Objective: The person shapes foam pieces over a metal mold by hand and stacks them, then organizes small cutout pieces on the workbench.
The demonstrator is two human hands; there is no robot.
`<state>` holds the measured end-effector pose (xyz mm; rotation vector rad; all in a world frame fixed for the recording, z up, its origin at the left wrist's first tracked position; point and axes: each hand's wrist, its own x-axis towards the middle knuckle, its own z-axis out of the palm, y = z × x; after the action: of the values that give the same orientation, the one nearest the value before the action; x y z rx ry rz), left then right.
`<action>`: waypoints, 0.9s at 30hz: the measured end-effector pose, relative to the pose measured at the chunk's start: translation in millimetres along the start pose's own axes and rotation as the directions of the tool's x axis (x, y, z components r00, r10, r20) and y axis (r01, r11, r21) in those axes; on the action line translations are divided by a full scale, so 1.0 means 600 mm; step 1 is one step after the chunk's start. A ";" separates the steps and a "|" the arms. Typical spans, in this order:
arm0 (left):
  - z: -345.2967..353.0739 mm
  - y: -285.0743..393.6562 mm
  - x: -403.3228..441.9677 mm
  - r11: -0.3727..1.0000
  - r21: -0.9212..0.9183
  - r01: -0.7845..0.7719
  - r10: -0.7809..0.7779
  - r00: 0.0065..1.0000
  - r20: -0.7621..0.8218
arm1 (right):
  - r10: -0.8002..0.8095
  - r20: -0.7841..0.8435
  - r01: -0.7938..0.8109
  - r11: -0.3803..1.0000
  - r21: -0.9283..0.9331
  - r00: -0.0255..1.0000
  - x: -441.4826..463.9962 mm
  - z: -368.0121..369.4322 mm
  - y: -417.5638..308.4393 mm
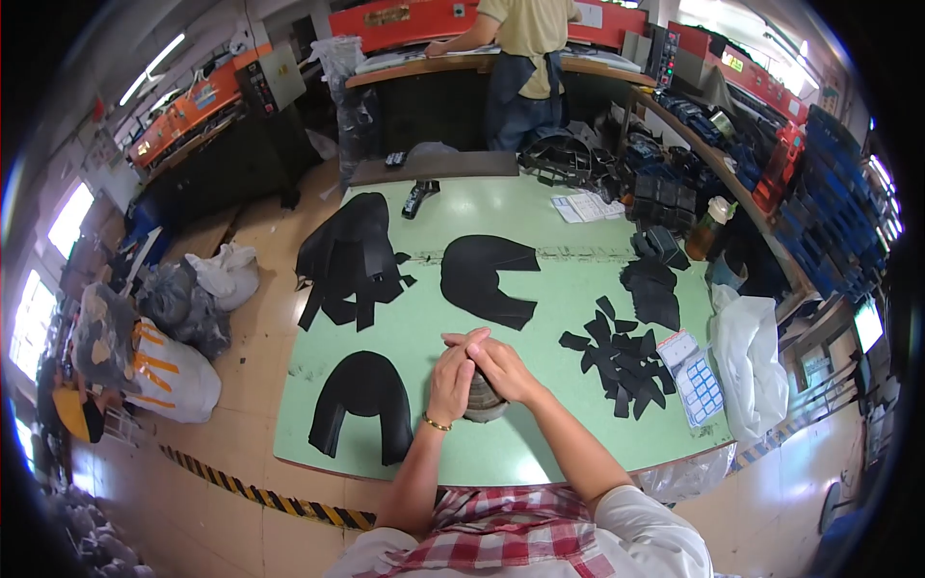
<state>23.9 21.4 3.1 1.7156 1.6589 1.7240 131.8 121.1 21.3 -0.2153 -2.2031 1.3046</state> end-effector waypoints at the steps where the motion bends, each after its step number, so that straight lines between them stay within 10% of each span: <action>1: 0.003 0.008 -0.003 0.999 0.008 0.038 -0.038 0.999 -0.031 | 0.043 0.005 -0.043 0.991 0.124 0.999 0.006 -0.004 0.004; 4: 0.018 -0.013 -0.016 0.987 -0.120 0.109 -0.120 0.989 -0.088 | 0.241 -0.031 -0.220 0.927 0.303 0.970 0.058 -0.043 0.066; 8: 0.010 -0.010 -0.008 0.992 -0.087 0.094 -0.100 0.993 -0.065 | 0.105 -0.172 -0.182 0.827 -0.532 0.979 0.169 -0.119 0.257; 11: 0.009 -0.011 -0.005 0.989 -0.102 0.104 -0.111 0.992 -0.065 | 0.353 -0.107 -0.316 0.613 -0.724 0.930 0.261 -0.157 0.343; 24: -0.002 -0.011 0.007 0.983 -0.116 0.140 -0.144 0.989 -0.034 | 0.707 0.166 -0.269 0.460 -0.846 0.688 0.413 -0.192 0.409; 27: 0.000 -0.013 0.005 0.986 -0.116 0.119 -0.125 0.991 -0.053 | 0.599 0.211 -0.204 0.548 -0.811 0.773 0.384 -0.166 0.389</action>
<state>18.9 26.3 -1.4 1.4948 1.6213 1.7915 -38.3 409.7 -50.7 -0.8858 -3.1917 0.5389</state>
